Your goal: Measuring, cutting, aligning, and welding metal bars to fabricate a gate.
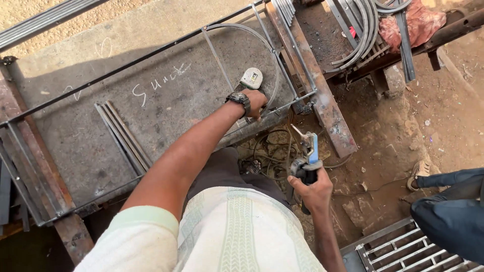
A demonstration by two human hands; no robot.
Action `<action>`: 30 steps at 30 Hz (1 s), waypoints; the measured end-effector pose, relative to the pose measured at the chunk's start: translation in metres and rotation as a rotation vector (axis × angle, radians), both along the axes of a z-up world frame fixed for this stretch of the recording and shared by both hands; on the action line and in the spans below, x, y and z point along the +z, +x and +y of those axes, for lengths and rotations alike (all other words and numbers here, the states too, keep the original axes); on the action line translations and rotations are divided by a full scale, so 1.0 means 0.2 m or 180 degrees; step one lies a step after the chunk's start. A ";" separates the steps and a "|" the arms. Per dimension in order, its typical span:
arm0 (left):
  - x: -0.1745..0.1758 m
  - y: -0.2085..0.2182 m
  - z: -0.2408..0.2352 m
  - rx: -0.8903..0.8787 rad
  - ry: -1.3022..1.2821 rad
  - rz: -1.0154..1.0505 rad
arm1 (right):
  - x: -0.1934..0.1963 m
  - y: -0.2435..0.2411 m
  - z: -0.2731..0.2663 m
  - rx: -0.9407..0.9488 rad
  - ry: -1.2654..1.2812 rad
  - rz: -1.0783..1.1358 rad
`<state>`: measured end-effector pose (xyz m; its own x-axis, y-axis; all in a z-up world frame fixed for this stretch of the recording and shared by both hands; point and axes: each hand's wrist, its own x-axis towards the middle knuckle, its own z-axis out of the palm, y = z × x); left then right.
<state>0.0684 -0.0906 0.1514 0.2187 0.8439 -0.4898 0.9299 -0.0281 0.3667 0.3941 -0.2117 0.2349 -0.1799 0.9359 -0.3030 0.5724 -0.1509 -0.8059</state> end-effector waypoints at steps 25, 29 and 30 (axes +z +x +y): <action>-0.15 0.15 -0.14 0.0794 -0.0026 0.0550 | -0.14 -0.11 0.03 0.0677 0.0172 -0.0403; -0.12 0.12 0.06 0.0686 -0.0330 0.0417 | -0.14 -0.01 -0.02 0.0493 0.0182 -0.0310; -0.13 0.10 0.09 0.0508 -0.0560 0.0379 | -0.14 0.00 -0.04 0.0400 0.0156 -0.0165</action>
